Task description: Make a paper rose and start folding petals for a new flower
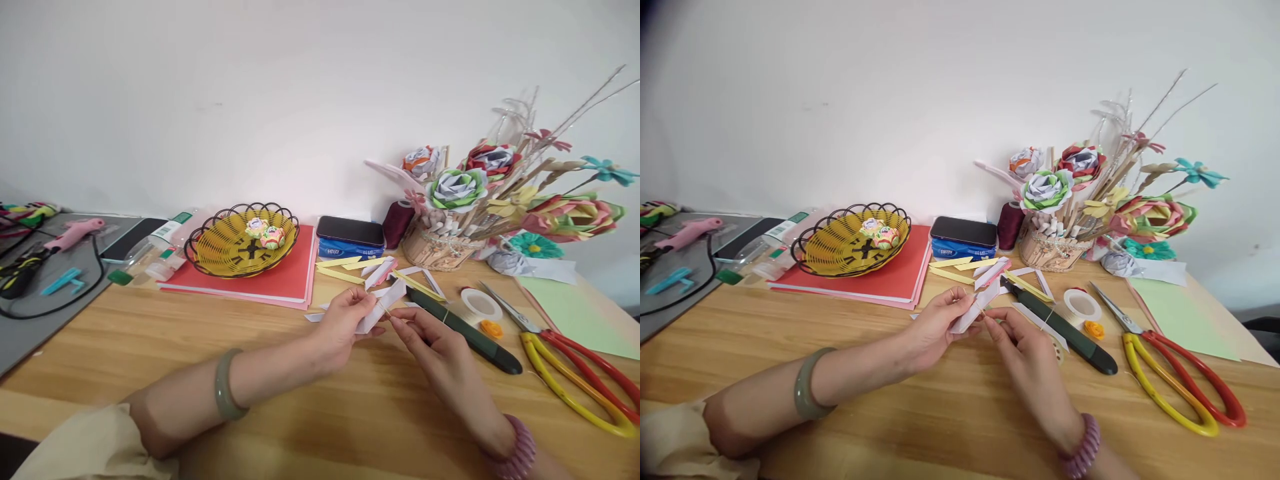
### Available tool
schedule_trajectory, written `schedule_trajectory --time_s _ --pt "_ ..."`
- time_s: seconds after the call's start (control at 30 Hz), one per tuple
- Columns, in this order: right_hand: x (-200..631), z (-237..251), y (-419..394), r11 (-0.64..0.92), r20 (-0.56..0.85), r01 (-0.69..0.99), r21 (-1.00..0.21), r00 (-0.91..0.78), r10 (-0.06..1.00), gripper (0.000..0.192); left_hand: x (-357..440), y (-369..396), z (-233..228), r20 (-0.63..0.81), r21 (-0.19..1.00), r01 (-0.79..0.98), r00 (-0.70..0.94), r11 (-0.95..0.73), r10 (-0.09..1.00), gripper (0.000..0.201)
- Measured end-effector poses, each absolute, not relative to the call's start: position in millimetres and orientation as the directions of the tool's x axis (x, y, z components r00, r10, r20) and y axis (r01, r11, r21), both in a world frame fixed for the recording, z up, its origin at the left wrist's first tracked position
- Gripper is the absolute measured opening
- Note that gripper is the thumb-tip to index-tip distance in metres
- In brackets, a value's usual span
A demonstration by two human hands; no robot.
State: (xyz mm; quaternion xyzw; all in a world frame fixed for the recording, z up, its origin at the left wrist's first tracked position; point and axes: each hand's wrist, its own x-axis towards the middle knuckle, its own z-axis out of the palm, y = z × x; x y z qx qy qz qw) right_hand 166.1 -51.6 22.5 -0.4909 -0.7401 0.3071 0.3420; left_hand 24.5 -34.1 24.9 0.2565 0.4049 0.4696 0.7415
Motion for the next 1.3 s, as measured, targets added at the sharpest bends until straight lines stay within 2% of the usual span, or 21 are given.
schedule_trajectory --time_s 0.07,0.2,0.27,0.37,0.47,0.6,0.7,0.8,0.87,0.97,1.07,1.17,1.3 --pt "165.3 19.2 -53.1 0.358 0.261 0.573 -0.737 -0.247 0.933 0.024 24.5 -35.1 24.6 -0.360 0.739 -0.524 0.225 0.424 0.906 0.020" --pt "167.6 11.8 -56.1 0.450 0.423 0.731 -0.513 -0.241 0.873 0.023 24.2 -36.1 24.9 -0.357 0.742 -0.531 0.203 0.409 0.912 0.022" --pt "168.7 13.1 -56.7 0.469 0.424 0.737 -0.486 -0.271 0.864 0.022 24.4 -36.0 25.2 -0.353 0.784 -0.475 0.186 0.399 0.917 0.019" --pt "168.1 22.6 -56.9 0.440 0.339 0.683 -0.582 -0.288 0.896 0.021 24.2 -35.5 22.9 -0.261 0.904 -0.303 0.163 0.300 0.952 0.012" --pt "166.1 35.4 -55.9 0.333 0.235 0.600 -0.728 -0.238 0.943 0.024 22.5 -35.9 18.2 -0.078 0.992 -0.087 0.155 0.093 0.985 0.014" --pt "166.2 45.5 -50.9 0.063 -0.013 0.405 -0.912 -0.183 0.983 0.030 19.1 -38.8 13.6 0.118 0.977 0.152 0.181 -0.146 0.976 0.016" --pt "167.8 44.1 -47.8 -0.031 -0.093 0.285 -0.958 -0.206 0.974 0.032 19.2 -39.7 11.0 0.146 0.957 0.216 0.211 -0.192 0.966 0.016" --pt "167.8 37.2 -50.0 0.027 -0.058 0.317 -0.948 -0.258 0.965 0.030 22.7 -37.3 7.3 0.043 0.985 0.152 0.234 -0.081 0.971 0.017" --pt "166.3 31.5 -54.3 0.133 0.009 0.391 -0.911 -0.302 0.953 0.027 25.9 -34.6 5.3 -0.047 0.999 0.033 0.248 0.040 0.968 0.017" --pt "163.9 24.0 -60.8 0.318 0.137 0.497 -0.807 -0.367 0.920 0.018 29.3 -31.3 4.6 -0.148 0.961 -0.183 0.291 0.207 0.945 0.015" --pt "165.1 19.1 -63.0 0.417 0.190 0.569 -0.709 -0.415 0.890 0.015 29.4 -29.6 6.4 -0.179 0.927 -0.269 0.293 0.260 0.939 0.017" --pt "170.9 17.5 -60.8 0.431 0.175 0.581 -0.691 -0.444 0.879 0.017 27.5 -28.8 9.1 -0.204 0.906 -0.317 0.249 0.279 0.947 0.022" --pt "178.7 19.0 -55.0 0.322 0.110 0.556 -0.766 -0.381 0.918 0.018 25.9 -28.5 12.5 -0.210 0.891 -0.358 0.226 0.281 0.951 0.021"
